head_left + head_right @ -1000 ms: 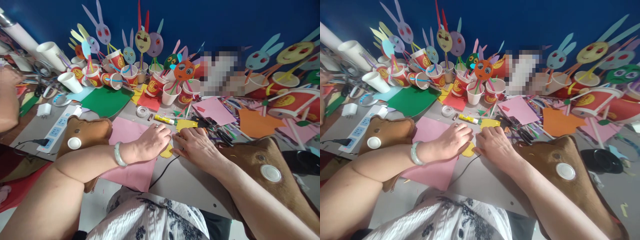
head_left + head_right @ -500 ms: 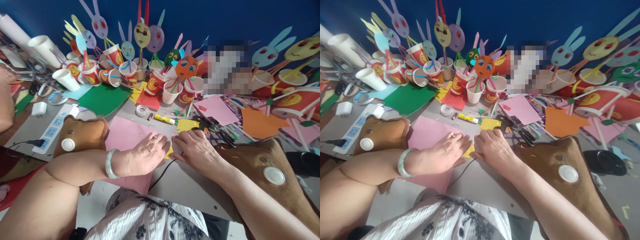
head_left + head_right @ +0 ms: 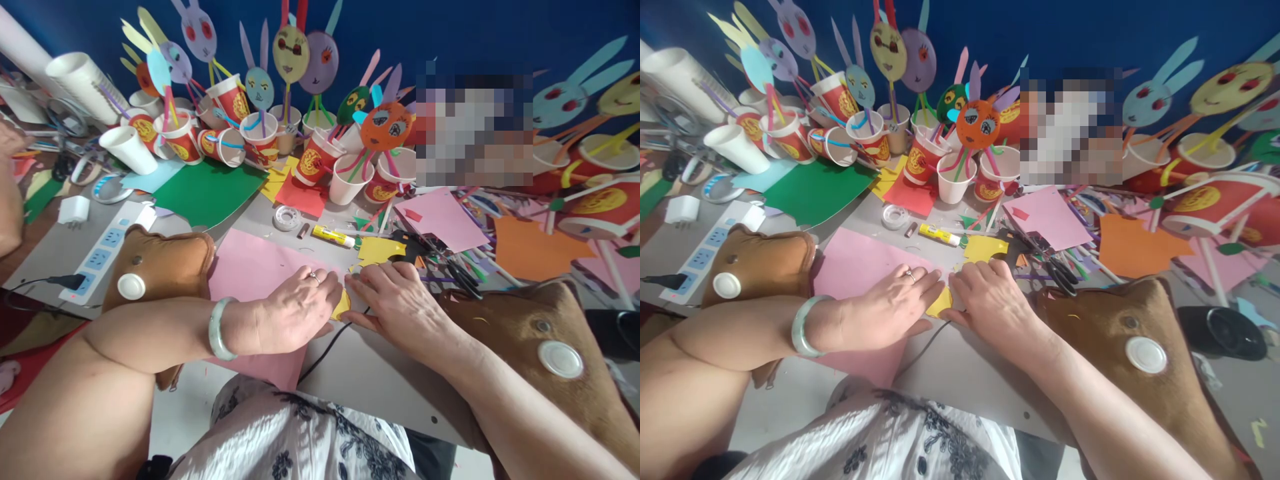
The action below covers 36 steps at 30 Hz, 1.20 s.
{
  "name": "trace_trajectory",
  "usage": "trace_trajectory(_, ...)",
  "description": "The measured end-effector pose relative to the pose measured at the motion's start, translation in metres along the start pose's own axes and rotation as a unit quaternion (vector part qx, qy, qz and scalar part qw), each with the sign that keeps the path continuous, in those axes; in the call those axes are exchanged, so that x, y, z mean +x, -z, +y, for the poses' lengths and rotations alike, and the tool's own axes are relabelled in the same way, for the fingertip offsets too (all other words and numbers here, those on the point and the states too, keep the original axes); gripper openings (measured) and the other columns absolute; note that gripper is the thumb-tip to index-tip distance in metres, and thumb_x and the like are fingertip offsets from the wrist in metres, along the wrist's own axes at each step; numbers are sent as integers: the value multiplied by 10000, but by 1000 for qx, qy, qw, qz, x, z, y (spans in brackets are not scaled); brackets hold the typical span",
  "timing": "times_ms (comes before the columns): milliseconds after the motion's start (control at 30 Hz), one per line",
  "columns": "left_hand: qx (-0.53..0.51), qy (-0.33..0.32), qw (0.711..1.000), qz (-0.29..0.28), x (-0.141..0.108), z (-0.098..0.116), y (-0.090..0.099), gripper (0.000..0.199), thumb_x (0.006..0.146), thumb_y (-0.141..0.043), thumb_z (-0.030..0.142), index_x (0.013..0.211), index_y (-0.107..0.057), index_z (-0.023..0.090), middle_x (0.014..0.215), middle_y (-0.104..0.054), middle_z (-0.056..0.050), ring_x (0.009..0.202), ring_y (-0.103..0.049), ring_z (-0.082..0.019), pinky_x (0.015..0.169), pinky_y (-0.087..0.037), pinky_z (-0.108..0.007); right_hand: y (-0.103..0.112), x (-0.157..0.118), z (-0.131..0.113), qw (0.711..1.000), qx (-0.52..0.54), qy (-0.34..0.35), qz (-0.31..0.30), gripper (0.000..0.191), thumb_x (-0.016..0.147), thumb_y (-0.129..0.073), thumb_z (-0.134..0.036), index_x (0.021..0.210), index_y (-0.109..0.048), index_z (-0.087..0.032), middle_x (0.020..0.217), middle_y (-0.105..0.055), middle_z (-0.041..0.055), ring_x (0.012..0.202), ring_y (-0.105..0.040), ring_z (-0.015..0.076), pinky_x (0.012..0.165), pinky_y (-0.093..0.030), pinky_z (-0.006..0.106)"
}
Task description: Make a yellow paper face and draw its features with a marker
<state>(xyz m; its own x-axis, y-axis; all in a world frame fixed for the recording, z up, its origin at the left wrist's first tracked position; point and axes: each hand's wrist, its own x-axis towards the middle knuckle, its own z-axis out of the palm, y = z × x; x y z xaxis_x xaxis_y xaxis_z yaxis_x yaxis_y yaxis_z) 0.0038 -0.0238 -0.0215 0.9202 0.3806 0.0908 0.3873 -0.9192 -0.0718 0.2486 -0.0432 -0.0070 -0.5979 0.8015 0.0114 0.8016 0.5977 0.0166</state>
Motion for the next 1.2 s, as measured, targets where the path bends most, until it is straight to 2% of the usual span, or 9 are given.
trace_trajectory(100, 5, 2, 1000, -4, 1, 0, -2, 553, 1090, -332, 426, 1512, -506, 115, 1565, -517, -180, 1415, -491, -313, 1137, -415, -477, -3, 0, -3, 1000, 4, -6, 0, 503, 922, -696, -592, 1136, -720, -137, 961, -671, 107, 867, -575, 283, 819, -320, 382)
trace_trajectory(267, 18, 6, 1000, -8, 11, 0, 1, 558, 1096, -309, 430, 1438, -575, 80, 1447, -593, -185, 1227, -582, -293, 1023, -457, -441, -5, 0, -5, 1000, 12, -19, 5, 558, 921, -681, -617, 1171, -707, -118, 947, -660, 113, 888, -576, 296, 815, -319, 378)
trace_trajectory(467, 35, -3, 999, -6, 18, -4, 14, 512, 1101, -309, 405, 1280, -676, 96, 1249, -664, -161, 1077, -603, -267, 942, -454, -418, -6, 2, -3, 999, 32, -8, 19, 489, 1007, -564, -572, 1144, -713, -127, 953, -666, 121, 863, -571, 276, 817, -322, 373)
trace_trajectory(600, 50, -10, 999, -4, 16, -5, 15, 520, 1102, -295, 402, 1311, -646, 79, 1335, -633, -179, 1100, -603, -272, 970, -445, -421, -6, 2, -1, 1000, 0, -14, 16, 516, 1008, -533, -604, 1161, -709, -144, 931, -656, 116, 856, -554, 282, 801, -305, 378)
trace_trajectory(767, 30, 0, 1000, 5, 12, -3, 5, 552, 1091, -326, 475, 1389, -594, 96, 1398, -596, -176, 1166, -582, -281, 1006, -427, -415, -4, 0, 6, 994, -84, -63, 18, 584, 1009, -476, -641, 1092, -726, -120, 926, -634, 155, 864, -510, 315, 797, -286, 405)
trace_trajectory(967, 36, -10, 999, 4, 14, -3, 2, 536, 1085, -341, 475, 1323, -635, 95, 1327, -617, -179, 1129, -584, -284, 1004, -429, -428, -2, 0, 6, 999, -37, -26, 11, 561, 994, -508, -659, 1180, -712, -170, 938, -628, 114, 859, -514, 284, 799, -273, 388)
trace_trajectory(1067, 39, -9, 999, -3, 15, -2, 6, 533, 1087, -333, 472, 1283, -651, 92, 1299, -623, -178, 1076, -592, -277, 950, -446, -427, -1, -1, 4, 996, -74, -51, 2, 548, 987, -534, -644, 1082, -732, -142, 935, -630, 137, 872, -508, 298, 810, -276, 397)
trace_trajectory(1133, 28, 0, 1000, -7, 14, -1, 7, 531, 1083, -347, 481, 1323, -634, 103, 1328, -616, -178, 1064, -597, -272, 932, -452, -424, -1, -1, 3, 993, -90, -70, 8, 553, 982, -545, -638, 1063, -734, -124, 942, -630, 151, 880, -503, 306, 818, -280, 404)
trace_trajectory(1200, 14, 4, 1000, -7, 12, -1, 5, 537, 1077, -371, 485, 1377, -605, 105, 1364, -605, -183, 1118, -594, -280, 979, -446, -432, -1, -1, 3, 996, -70, -51, 12, 559, 974, -559, -644, 1138, -724, -136, 950, -633, 138, 874, -503, 299, 813, -281, 397)
